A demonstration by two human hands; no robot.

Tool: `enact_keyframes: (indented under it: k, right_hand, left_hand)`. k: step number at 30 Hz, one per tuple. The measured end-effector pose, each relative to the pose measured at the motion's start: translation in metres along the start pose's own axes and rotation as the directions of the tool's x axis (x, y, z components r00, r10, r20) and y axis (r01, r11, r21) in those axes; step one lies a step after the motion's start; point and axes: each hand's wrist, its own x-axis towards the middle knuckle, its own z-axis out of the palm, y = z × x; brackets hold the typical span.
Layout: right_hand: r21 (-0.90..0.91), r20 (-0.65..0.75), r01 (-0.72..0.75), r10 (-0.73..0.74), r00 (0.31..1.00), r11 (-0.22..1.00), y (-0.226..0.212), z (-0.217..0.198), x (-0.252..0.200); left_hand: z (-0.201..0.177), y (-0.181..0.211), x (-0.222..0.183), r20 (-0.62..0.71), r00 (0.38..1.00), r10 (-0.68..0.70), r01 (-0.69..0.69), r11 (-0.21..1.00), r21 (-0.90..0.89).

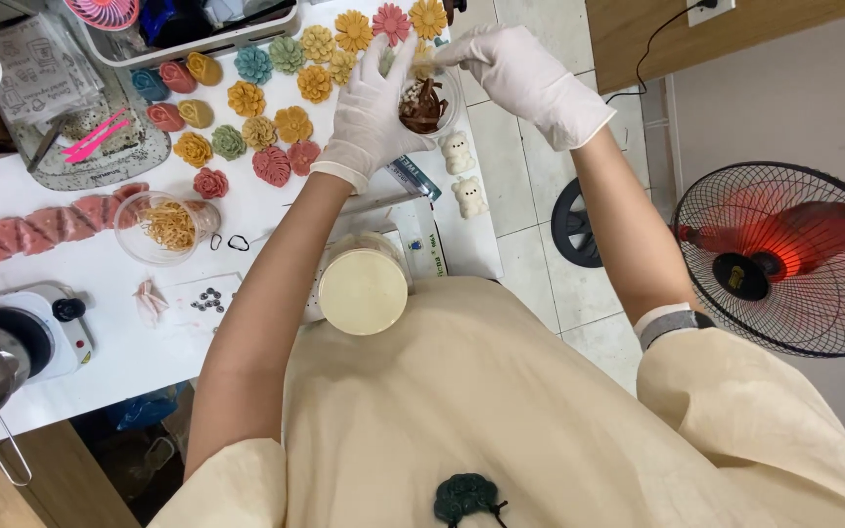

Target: Decorating a candle with dried flower petals, wax shapes, and aromatics.

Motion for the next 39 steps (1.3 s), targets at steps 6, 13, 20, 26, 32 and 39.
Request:
enact_keyframes:
  k: [6, 13, 20, 26, 32, 39]
  right_hand:
    - [0.718, -0.074, -0.095, 0.212, 0.975, 0.689, -0.013, 0.001, -0.018]
    - [0.935, -0.214, 0.226, 0.073, 0.974, -0.273, -0.107, -0.026, -0.035]
    - [0.969, -0.236, 0.226, 0.095, 0.967, 0.103, -0.184, -0.036, -0.042]
    - [0.883, -0.287, 0.21, 0.128, 0.95, 0.419, -0.229, -0.042, -0.057]
    - [0.146, 0.002, 0.14, -0.141, 0.99, 0.979, -0.273, -0.036, -0.071]
    - [-0.142, 0.183, 0.063, -0.036, 0.982, 0.988, -0.295, 0.006, -0.058]
  left_hand:
    - [-0.019, -0.004, -0.023, -0.038, 0.998, 0.048, -0.048, 0.999, 0.012]
    - [-0.12, 0.116, -0.128, -0.35, 0.931, 0.108, -0.213, 0.937, -0.277]
    - [-0.082, 0.199, -0.216, -0.285, 0.956, -0.066, -0.005, 0.97, -0.243]
    - [-0.031, 0.209, -0.247, -0.406, 0.914, 0.023, -0.139, 0.955, -0.26]
    - [-0.05, 0.155, -0.292, -0.254, 0.953, -0.164, 0.047, 0.911, -0.411]
    - [0.014, 0.075, -0.321, -0.576, 0.786, -0.223, 0.125, 0.971, -0.205]
